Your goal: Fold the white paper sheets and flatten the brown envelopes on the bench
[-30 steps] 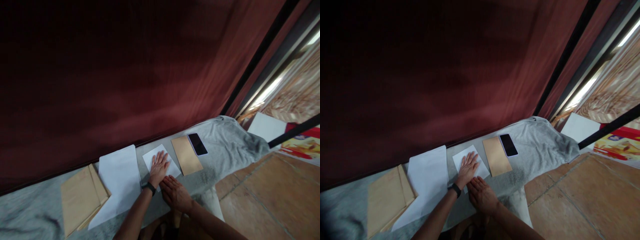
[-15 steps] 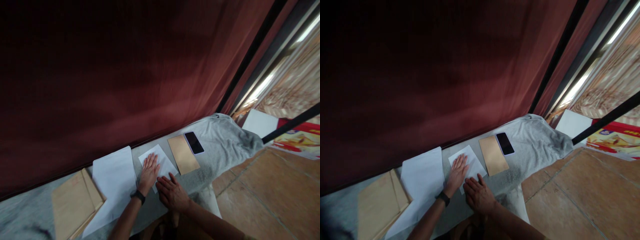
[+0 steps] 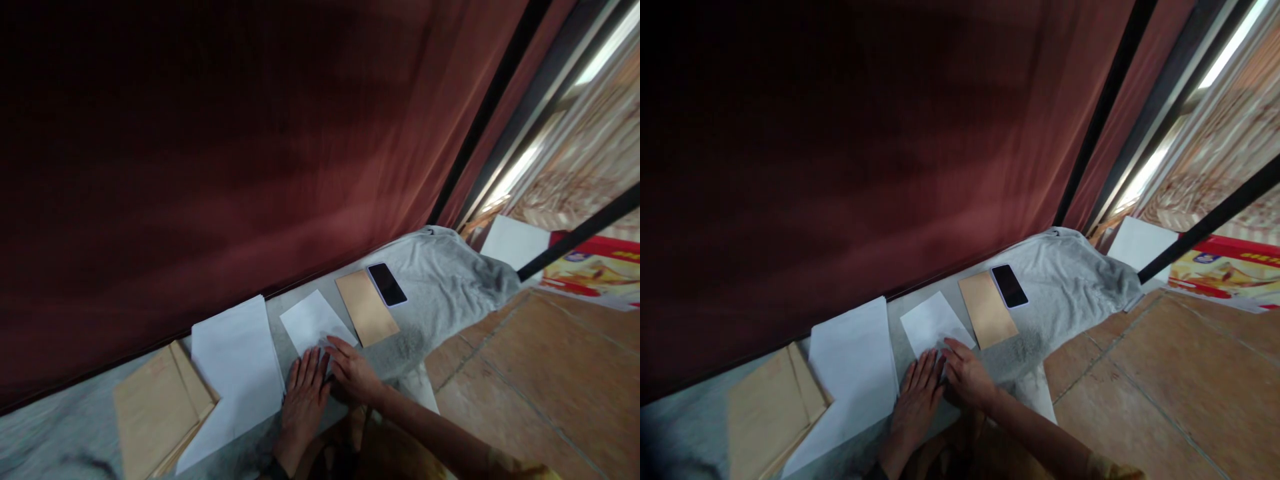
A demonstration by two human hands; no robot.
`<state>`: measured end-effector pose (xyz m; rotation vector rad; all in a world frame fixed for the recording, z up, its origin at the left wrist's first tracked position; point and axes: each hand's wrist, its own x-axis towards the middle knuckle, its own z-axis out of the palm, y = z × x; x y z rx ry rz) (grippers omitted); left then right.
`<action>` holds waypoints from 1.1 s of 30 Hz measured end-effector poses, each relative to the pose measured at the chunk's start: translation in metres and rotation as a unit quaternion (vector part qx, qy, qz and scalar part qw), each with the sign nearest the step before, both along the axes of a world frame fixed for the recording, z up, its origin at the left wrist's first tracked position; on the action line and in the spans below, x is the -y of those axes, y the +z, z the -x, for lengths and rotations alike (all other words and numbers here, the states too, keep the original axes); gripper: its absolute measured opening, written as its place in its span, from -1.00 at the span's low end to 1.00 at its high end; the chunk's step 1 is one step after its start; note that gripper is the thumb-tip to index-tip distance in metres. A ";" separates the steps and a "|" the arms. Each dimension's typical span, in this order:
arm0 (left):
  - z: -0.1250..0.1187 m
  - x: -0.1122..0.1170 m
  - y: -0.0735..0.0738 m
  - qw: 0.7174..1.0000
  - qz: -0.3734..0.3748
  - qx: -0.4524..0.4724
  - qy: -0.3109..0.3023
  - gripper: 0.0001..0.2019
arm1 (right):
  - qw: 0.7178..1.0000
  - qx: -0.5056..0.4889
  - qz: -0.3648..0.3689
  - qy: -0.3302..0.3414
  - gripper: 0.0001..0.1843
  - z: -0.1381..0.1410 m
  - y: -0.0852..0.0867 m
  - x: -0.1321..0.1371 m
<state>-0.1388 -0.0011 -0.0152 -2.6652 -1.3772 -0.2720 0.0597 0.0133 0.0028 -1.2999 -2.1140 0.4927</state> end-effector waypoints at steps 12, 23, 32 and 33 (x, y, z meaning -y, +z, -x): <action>0.004 -0.001 0.014 0.999 -0.017 0.011 -0.047 -0.46 | 0.982 0.163 -0.057 -0.075 -0.49 0.034 -0.009 -0.083; 0.003 0.001 0.016 0.999 -0.007 -0.005 -0.043 -0.46 | 0.980 0.161 -0.038 -0.107 -0.44 0.034 -0.012 -0.073; 0.007 0.001 0.009 0.998 0.019 0.052 -0.029 -0.48 | 0.979 0.165 -0.082 -0.089 -0.35 -0.004 -0.016 0.019; 0.006 0.002 0.007 0.997 0.027 0.078 0.000 -0.48 | 0.979 0.165 -0.087 -0.087 -0.33 -0.005 -0.016 0.024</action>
